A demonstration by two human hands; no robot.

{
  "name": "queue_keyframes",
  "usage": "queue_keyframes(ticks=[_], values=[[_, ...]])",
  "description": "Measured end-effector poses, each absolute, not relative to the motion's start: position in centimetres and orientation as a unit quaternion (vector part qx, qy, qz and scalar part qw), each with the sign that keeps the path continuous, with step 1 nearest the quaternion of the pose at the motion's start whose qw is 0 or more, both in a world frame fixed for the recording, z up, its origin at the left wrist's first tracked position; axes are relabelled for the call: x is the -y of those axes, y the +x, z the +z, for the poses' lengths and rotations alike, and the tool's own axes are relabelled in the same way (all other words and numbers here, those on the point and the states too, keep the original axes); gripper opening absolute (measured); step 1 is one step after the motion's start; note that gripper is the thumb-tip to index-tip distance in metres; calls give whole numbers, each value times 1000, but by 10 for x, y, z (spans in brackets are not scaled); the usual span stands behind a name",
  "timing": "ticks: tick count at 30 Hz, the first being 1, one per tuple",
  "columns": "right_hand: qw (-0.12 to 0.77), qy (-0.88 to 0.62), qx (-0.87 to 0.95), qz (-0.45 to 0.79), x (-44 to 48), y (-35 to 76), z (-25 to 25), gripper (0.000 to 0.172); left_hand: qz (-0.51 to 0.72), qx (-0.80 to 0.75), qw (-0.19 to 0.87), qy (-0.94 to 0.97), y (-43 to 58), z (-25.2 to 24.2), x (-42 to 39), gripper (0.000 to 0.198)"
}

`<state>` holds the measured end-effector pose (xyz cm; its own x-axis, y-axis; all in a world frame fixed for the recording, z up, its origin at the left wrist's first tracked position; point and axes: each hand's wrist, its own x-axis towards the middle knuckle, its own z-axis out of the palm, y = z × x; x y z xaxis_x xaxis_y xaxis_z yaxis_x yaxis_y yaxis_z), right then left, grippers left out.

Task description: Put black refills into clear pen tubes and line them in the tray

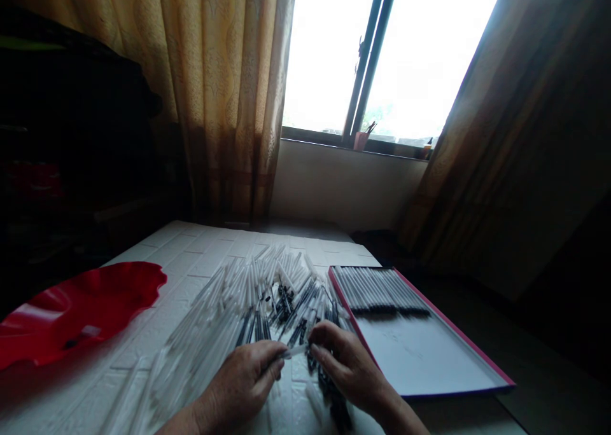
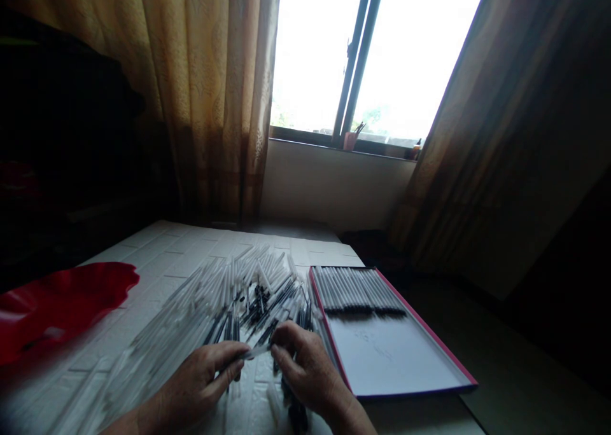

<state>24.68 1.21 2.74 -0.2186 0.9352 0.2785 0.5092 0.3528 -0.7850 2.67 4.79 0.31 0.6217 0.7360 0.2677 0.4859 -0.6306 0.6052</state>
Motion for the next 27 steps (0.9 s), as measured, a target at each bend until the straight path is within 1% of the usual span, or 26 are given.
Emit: queue_keyframes(ticks=[5,10,12,14,18,20,27], values=[[355,-518,740,243,-13,246,27,20,248,-353,241,869,27,6,-45,28],[338,-535,741,225,-15,246,21,37,244,-349,237,873,29,5,-43,27],[334,-536,742,227,-15,247,20,41,245,-350,238,872,28,4,-43,27],[335,-531,744,229,-14,247,21,38,245,-350,241,871,28,3,-43,26],[348,-506,746,257,-11,248,28,16,248,-351,245,869,27,3,-45,24],[356,-498,743,269,-10,247,29,10,248,-351,246,869,27,4,-45,23],[365,-505,740,255,-13,249,23,14,253,-353,250,865,27,3,-46,22]])
